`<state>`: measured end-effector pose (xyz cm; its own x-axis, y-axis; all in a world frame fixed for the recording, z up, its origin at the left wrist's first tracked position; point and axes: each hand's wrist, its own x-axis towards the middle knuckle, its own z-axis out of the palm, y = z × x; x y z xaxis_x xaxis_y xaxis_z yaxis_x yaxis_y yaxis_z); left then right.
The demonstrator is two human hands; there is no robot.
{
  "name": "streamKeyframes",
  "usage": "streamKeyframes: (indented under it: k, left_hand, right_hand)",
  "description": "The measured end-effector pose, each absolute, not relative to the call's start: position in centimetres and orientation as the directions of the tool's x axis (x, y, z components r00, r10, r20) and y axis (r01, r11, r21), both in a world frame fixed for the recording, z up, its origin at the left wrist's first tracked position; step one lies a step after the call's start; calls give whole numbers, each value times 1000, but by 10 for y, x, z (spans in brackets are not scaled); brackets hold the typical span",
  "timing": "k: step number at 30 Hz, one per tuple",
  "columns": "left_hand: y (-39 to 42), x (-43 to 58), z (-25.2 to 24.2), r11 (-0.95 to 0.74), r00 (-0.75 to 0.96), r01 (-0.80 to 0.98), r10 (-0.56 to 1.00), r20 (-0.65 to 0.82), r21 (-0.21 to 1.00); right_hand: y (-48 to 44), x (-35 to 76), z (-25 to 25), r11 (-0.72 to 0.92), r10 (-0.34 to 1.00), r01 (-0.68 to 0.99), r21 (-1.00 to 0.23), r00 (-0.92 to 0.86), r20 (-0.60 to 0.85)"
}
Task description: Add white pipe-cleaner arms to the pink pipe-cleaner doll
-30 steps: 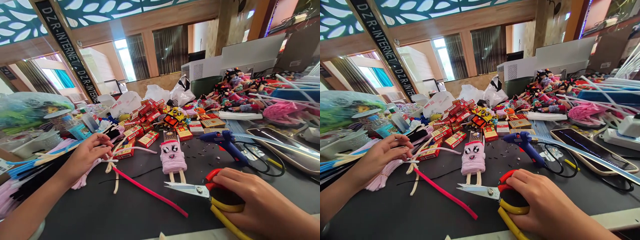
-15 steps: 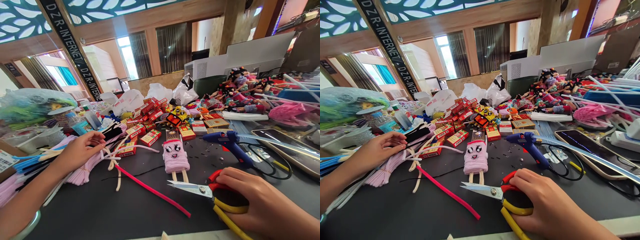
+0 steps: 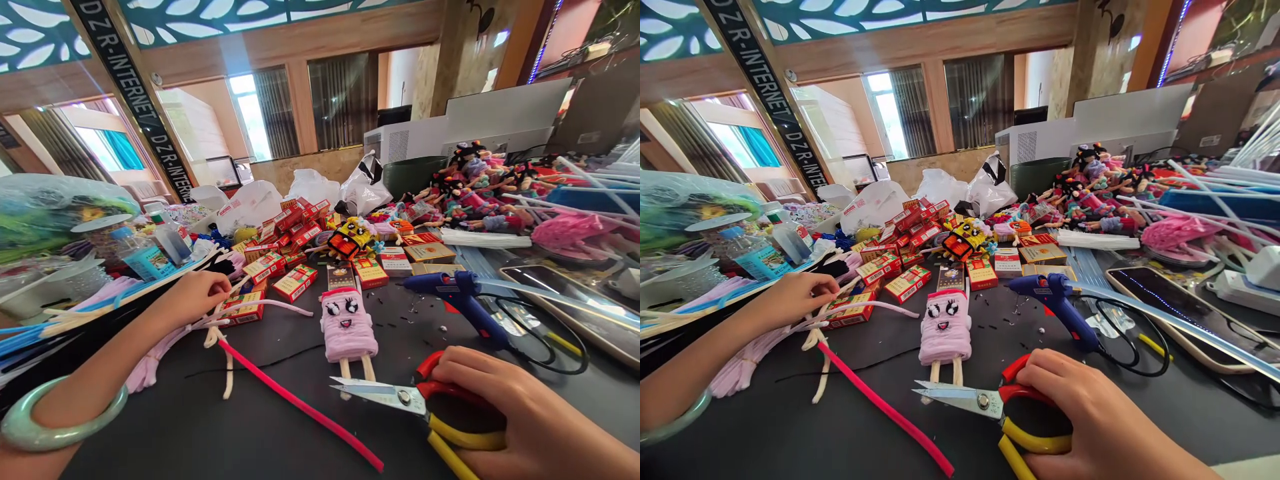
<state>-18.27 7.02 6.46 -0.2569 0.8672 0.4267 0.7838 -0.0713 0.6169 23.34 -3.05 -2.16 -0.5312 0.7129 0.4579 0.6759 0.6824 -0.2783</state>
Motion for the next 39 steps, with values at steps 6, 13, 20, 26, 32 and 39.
streamKeyframes:
  k: [6, 13, 20, 26, 32, 39]
  left_hand:
    - [68, -187, 86, 25, -219, 888, 901, 375, 458]
    - [62, -193, 89, -24, -181, 846, 927, 329, 532]
    - [66, -209, 90, 34, -196, 879, 936, 294, 476]
    - [72, -220, 99, 89, -183, 964, 906, 381, 250]
    - [95, -234, 98, 95, -118, 992, 943, 311, 86]
    - [111, -257, 88, 157, -158, 987, 963, 220, 21]
  right_hand:
    - [-29, 235, -23, 677, 724, 682, -277, -547, 421]
    - [-32, 233, -18, 672, 732, 683, -288, -550, 402]
    - [-32, 232, -18, 655, 744, 706, -270, -541, 391]
    - [-29, 234, -15, 663, 747, 695, -278, -588, 311]
    - [-33, 232, -16, 632, 773, 710, -312, -546, 323]
    - [-34, 232, -16, 610, 792, 691, -388, -513, 331]
